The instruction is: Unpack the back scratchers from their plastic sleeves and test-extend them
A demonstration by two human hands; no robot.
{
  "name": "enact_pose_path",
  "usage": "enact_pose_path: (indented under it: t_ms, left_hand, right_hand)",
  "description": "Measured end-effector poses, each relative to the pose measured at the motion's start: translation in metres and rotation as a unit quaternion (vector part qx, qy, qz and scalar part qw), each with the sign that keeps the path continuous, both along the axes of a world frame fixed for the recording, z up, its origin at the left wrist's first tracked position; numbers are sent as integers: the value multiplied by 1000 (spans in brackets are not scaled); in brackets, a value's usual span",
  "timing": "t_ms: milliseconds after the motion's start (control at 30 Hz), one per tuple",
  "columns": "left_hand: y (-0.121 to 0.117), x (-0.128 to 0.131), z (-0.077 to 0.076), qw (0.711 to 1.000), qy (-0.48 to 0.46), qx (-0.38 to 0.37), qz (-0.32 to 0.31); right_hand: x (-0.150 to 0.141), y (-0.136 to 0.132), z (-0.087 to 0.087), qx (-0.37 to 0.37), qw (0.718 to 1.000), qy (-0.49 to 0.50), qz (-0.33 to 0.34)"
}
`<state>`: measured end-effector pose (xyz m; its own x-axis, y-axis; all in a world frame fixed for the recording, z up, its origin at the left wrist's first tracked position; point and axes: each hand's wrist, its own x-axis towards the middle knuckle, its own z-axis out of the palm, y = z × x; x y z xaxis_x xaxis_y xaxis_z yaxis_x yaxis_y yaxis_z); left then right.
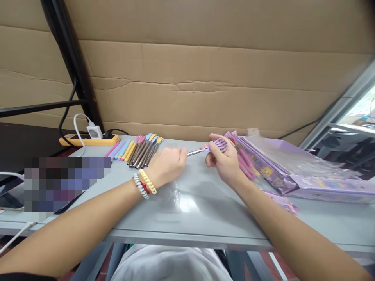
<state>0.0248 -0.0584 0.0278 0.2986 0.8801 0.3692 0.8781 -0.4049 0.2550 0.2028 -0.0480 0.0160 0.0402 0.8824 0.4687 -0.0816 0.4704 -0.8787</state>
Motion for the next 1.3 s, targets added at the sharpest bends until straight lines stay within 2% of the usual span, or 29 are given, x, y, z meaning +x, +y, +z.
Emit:
enact_pose_path:
  t_ms: [100, 200, 300, 400, 500, 633, 733, 900, 1000, 1100, 1167, 1200, 1300]
  left_hand:
    - [5, -2, -6, 995, -71, -5, -69]
    - [8, -1, -13, 982, -137, -33, -123]
    - [8, 3, -17, 969, -186, -66, -152]
    - [6, 4, -15, 955, -203, -99, -192]
    - [9, -6, -6, 959, -165, -83, -216]
    - [17, -22, 4, 975, -114, -14, -192]
    - [16, -21, -1, 980, -78, -1, -182]
    - [2, 4, -15, 981, 9, 21, -192]
    - [2, 3, -7, 989, 46, 50, -133]
    - [21, -26, 10, 996, 68, 50, 26]
    - [38, -56, 19, 986, 94, 4, 139]
    - [46, -71, 21, 979, 101, -31, 173]
    - [62, -105, 24, 963, 112, -110, 217]
  right_hand:
    - [8, 4, -1, -65, 995, 47, 53]
    - [6, 5, -9, -115, 985, 83, 98]
    - [-3, 4, -19, -141, 978, 40, 147]
    - [-7, 5, -22, -143, 978, -17, 149]
    - [0, 9, -17, -142, 983, -19, 117]
    - [7, 15, -16, -154, 986, -36, 55]
    - [0, 12, -21, -169, 982, -76, 39]
    - [-13, 2, -20, -145, 979, -143, 19]
    - [-10, 0, -15, -117, 970, -213, 0]
    - [1, 1, -10, -81, 940, -330, -21]
    - [11, 2, -7, -62, 900, -430, -42]
    - [16, 3, -6, -58, 879, -472, -49]
    - [31, 5, 0, -54, 841, -535, -59]
